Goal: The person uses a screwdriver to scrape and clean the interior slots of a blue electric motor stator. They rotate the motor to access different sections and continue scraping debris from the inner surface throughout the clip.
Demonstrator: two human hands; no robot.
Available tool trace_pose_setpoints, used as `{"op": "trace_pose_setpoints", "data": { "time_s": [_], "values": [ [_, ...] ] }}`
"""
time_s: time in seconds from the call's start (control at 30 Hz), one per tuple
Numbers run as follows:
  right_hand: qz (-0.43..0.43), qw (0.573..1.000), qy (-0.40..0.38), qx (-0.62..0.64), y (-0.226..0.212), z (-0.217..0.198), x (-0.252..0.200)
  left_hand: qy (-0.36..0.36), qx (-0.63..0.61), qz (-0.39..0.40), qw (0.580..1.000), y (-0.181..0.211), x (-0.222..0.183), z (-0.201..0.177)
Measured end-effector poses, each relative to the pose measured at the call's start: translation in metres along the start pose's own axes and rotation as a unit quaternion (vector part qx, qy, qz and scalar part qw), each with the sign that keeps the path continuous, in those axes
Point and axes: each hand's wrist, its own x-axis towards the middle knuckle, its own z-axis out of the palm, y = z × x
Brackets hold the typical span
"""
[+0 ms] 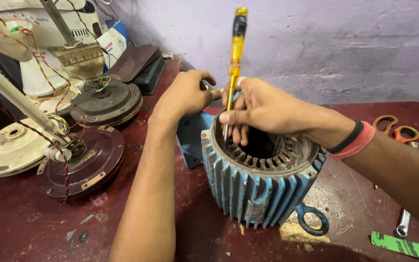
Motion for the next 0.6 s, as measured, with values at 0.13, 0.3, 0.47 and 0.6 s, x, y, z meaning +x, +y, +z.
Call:
{"op": "trace_pose_setpoints", "data": {
  "time_s": [0.13, 0.3, 0.47, 0.6],
  "values": [
    [0.014, 0.999, 0.046, -0.003, 0.002, 0.001, -0.001, 0.005, 0.004, 0.006, 1.000, 0.001, -0.002, 0.001],
    [0.038, 0.998, 0.047, -0.007, 0.000, 0.001, 0.000, -0.009, 0.001, -0.005, 1.000, 0.001, 0.000, 0.001],
    [0.021, 1.000, 0.012, 0.003, -0.008, 0.005, 0.002, -0.005, -0.002, 0.002, 1.000, 0.001, 0.000, -0.001],
    [0.053, 0.992, 0.106, -0.035, -0.005, 0.004, 0.001, -0.010, 0.008, -0.006, 1.000, 0.003, -0.002, 0.000]
  ]
}}
